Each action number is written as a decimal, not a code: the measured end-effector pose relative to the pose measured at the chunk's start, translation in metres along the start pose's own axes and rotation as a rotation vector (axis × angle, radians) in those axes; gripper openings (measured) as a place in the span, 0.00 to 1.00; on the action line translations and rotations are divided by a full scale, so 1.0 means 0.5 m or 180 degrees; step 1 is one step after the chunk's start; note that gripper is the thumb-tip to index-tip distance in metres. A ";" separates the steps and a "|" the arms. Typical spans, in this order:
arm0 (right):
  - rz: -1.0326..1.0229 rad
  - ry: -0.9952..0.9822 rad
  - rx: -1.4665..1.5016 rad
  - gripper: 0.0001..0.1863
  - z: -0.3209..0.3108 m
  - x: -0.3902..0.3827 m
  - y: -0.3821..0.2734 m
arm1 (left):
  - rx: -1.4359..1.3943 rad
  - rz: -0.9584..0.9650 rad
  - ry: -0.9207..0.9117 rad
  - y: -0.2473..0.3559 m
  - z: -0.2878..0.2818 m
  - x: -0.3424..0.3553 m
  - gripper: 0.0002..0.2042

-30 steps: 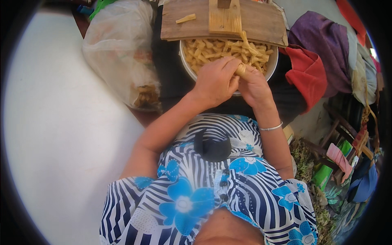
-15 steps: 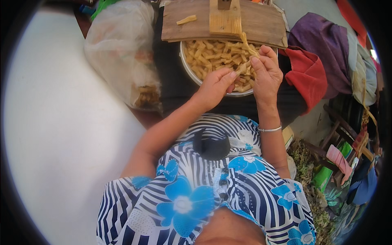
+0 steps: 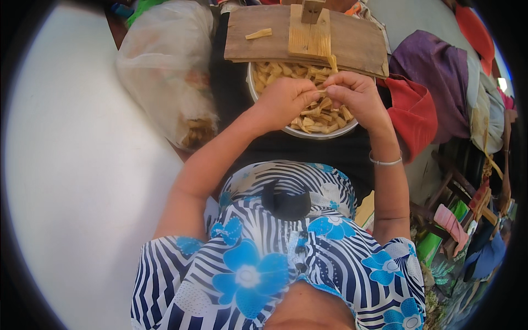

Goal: The person shapes small pieces of dough into knots by hand, picking up long strips from a bag and placing the finished knots into a metal bowl.

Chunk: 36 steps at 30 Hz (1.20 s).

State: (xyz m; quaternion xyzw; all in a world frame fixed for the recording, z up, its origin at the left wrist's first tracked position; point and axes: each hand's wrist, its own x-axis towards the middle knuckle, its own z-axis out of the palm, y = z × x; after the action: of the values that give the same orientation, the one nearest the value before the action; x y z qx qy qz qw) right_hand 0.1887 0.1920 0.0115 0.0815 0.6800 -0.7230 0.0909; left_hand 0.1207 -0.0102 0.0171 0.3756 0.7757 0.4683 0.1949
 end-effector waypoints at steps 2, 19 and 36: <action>-0.0104 0.0056 0.0029 0.08 0.003 0.010 -0.011 | -0.0873 -0.0478 -0.0441 -0.005 -0.024 0.018 0.09; -0.0885 0.1275 -0.1349 0.07 -0.017 0.189 -0.005 | -0.0207 -0.0527 0.0689 -0.099 -0.098 0.186 0.09; -0.0461 0.1423 -0.1793 0.12 0.000 -0.066 0.041 | 0.1011 0.0042 0.1725 -0.053 -0.237 0.265 0.10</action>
State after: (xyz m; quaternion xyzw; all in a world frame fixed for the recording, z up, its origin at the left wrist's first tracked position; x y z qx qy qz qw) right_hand 0.2258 0.1913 -0.0003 0.1609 0.8595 -0.4763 -0.0925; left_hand -0.0526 0.0152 0.0580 0.2679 0.8604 0.4256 -0.0830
